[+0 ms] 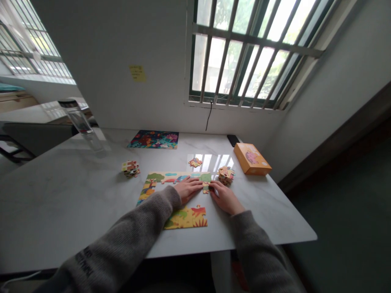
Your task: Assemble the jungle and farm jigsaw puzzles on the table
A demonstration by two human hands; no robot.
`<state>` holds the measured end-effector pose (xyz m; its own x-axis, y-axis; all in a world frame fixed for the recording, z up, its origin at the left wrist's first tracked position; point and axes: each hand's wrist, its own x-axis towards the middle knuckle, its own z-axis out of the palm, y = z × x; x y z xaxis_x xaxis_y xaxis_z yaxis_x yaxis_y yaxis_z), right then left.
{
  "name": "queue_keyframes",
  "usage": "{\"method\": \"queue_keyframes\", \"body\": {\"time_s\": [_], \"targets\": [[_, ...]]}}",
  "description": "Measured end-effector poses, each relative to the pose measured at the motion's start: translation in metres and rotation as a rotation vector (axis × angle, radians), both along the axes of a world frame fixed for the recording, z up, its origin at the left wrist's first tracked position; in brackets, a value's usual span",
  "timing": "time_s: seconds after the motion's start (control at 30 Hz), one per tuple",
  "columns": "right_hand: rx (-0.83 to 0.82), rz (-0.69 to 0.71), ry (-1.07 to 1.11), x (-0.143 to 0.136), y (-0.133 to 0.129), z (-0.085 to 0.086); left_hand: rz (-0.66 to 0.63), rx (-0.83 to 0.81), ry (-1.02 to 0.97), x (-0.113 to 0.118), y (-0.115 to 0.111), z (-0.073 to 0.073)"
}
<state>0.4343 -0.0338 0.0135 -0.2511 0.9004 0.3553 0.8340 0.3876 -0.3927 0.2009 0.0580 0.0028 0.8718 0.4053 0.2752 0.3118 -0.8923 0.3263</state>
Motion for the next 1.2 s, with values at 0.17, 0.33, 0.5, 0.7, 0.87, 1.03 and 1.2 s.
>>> {"method": "queue_keyframes", "body": {"time_s": [0.17, 0.33, 0.5, 0.7, 0.87, 1.03, 1.2], "targets": [[0.025, -0.024, -0.035, -0.003, -0.001, 0.0, 0.015, 0.032, -0.029, 0.001, -0.003, 0.0], [0.029, -0.045, -0.052, -0.007, -0.004, 0.002, 0.013, 0.003, -0.072, -0.003, -0.004, 0.003], [0.011, -0.078, -0.067, -0.007, -0.005, 0.001, 0.214, -0.034, -0.147, -0.006, 0.008, 0.014], [-0.016, -0.084, -0.062, -0.006, -0.006, 0.0, 0.593, -0.223, -0.115, -0.002, 0.055, 0.023], [-0.031, -0.082, -0.061, -0.006, -0.006, 0.001, 0.732, -0.21, -0.044, 0.018, 0.076, 0.027], [-0.027, -0.076, -0.045, -0.007, -0.007, 0.003, 0.851, -0.214, 0.106, 0.038, 0.081, 0.03], [-0.04, -0.088, -0.034, -0.007, -0.008, 0.004, 0.916, -0.237, 0.128, 0.044, 0.086, 0.031]]}}
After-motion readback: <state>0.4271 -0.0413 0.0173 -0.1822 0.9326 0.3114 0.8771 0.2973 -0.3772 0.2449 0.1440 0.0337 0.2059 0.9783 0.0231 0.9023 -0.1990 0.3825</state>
